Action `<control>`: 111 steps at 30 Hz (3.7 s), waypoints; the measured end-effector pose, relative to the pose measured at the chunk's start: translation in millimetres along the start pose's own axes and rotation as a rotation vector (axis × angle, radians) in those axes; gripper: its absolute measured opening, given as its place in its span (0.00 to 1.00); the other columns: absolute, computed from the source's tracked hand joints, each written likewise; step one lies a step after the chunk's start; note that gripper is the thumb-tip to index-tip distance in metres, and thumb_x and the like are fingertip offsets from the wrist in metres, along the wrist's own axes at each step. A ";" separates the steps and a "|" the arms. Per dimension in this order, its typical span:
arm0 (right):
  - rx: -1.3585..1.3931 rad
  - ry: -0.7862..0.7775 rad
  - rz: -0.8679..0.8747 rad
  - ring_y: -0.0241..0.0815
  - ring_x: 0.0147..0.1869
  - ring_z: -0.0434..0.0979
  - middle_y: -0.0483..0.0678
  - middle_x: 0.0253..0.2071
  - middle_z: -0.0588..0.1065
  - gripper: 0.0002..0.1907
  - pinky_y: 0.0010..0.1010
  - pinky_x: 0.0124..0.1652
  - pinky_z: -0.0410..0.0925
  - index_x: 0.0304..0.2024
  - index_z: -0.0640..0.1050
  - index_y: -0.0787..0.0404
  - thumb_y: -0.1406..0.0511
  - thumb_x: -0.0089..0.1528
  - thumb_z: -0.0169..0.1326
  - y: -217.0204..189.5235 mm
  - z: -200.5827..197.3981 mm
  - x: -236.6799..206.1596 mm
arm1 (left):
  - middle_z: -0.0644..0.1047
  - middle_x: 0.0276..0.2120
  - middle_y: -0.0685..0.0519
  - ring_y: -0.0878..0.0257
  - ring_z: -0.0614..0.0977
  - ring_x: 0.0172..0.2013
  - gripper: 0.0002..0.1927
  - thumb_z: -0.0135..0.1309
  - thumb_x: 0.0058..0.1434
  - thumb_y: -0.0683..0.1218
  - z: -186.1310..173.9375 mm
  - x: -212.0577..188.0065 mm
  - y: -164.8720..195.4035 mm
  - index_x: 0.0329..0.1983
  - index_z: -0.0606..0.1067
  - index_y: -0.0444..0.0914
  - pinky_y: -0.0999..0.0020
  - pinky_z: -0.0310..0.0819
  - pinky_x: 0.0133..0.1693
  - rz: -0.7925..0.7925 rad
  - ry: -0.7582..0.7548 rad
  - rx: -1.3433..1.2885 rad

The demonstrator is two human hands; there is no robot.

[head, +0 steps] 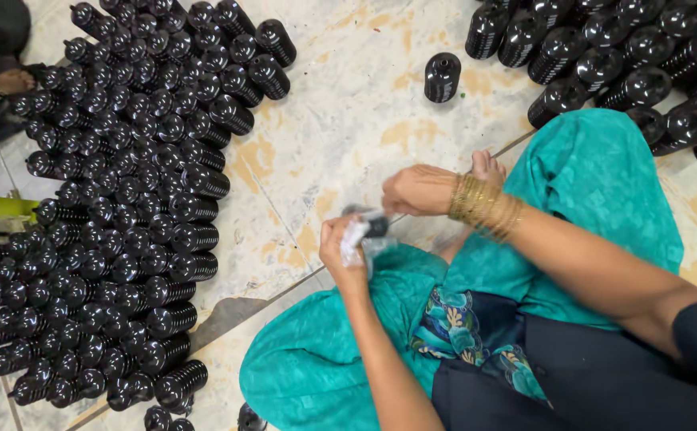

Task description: The person sits on the floor surrounded by piles of black plastic bottles and wraps individual bottles in clear plastic bags, twisting the bag closed and placing each wrapped bottle in a small pile in front of them, repeating this one bottle at a time.

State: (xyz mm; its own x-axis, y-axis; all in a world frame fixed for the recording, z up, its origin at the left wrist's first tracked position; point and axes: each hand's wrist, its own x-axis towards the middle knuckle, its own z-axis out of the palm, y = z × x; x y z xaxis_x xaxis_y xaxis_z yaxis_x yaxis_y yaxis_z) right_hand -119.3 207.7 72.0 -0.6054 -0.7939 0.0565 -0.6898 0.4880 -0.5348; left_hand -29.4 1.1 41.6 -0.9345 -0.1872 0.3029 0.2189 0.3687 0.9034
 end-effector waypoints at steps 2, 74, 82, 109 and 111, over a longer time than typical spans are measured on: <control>0.322 -0.102 -0.106 0.50 0.34 0.80 0.50 0.30 0.78 0.07 0.39 0.35 0.71 0.35 0.83 0.57 0.63 0.60 0.57 2.5 -22.1 -10.6 | 0.77 0.36 0.48 0.56 0.81 0.38 0.08 0.52 0.61 0.41 -15.0 -3.5 26.5 0.40 0.81 0.36 0.66 0.74 0.41 0.010 -0.074 0.020; 0.268 0.348 -0.182 0.53 0.51 0.76 0.52 0.46 0.74 0.09 0.41 0.48 0.69 0.43 0.75 0.61 0.64 0.62 0.56 -26.4 57.1 11.3 | 0.75 0.22 0.56 0.68 0.73 0.21 0.07 0.62 0.57 0.42 -0.4 -19.0 -76.4 0.35 0.80 0.33 0.71 0.64 0.23 -0.595 -0.060 -0.389; 0.502 0.254 -0.007 0.50 0.35 0.79 0.51 0.30 0.77 0.08 0.36 0.36 0.70 0.36 0.79 0.62 0.63 0.62 0.56 -17.0 29.1 8.5 | 0.75 0.22 0.57 0.69 0.71 0.21 0.09 0.62 0.60 0.45 -6.0 -23.0 -61.8 0.37 0.81 0.34 0.73 0.61 0.23 -0.639 -0.231 -0.409; 0.521 0.172 0.091 0.44 0.35 0.81 0.45 0.32 0.79 0.15 0.34 0.37 0.72 0.45 0.74 0.60 0.64 0.57 0.59 -31.6 25.8 10.8 | 0.74 0.32 0.55 0.67 0.74 0.31 0.11 0.67 0.57 0.43 -12.7 -12.7 -27.3 0.32 0.80 0.29 0.70 0.68 0.31 -0.335 0.018 -0.187; 0.365 0.272 0.007 0.45 0.38 0.79 0.46 0.32 0.77 0.12 0.35 0.41 0.72 0.44 0.76 0.59 0.65 0.59 0.58 -34.8 34.1 10.8 | 0.76 0.32 0.52 0.64 0.77 0.31 0.09 0.66 0.55 0.42 -11.0 -10.8 -24.7 0.34 0.81 0.30 0.68 0.71 0.33 -0.281 0.036 -0.092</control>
State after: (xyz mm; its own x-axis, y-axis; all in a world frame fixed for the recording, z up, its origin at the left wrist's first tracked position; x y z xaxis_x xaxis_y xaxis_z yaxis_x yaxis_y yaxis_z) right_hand -88.4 169.8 62.4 -0.7252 -0.6434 0.2452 -0.5299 0.2940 -0.7955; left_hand -21.6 -16.0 19.3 -0.9518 -0.3031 0.0459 -0.0210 0.2140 0.9766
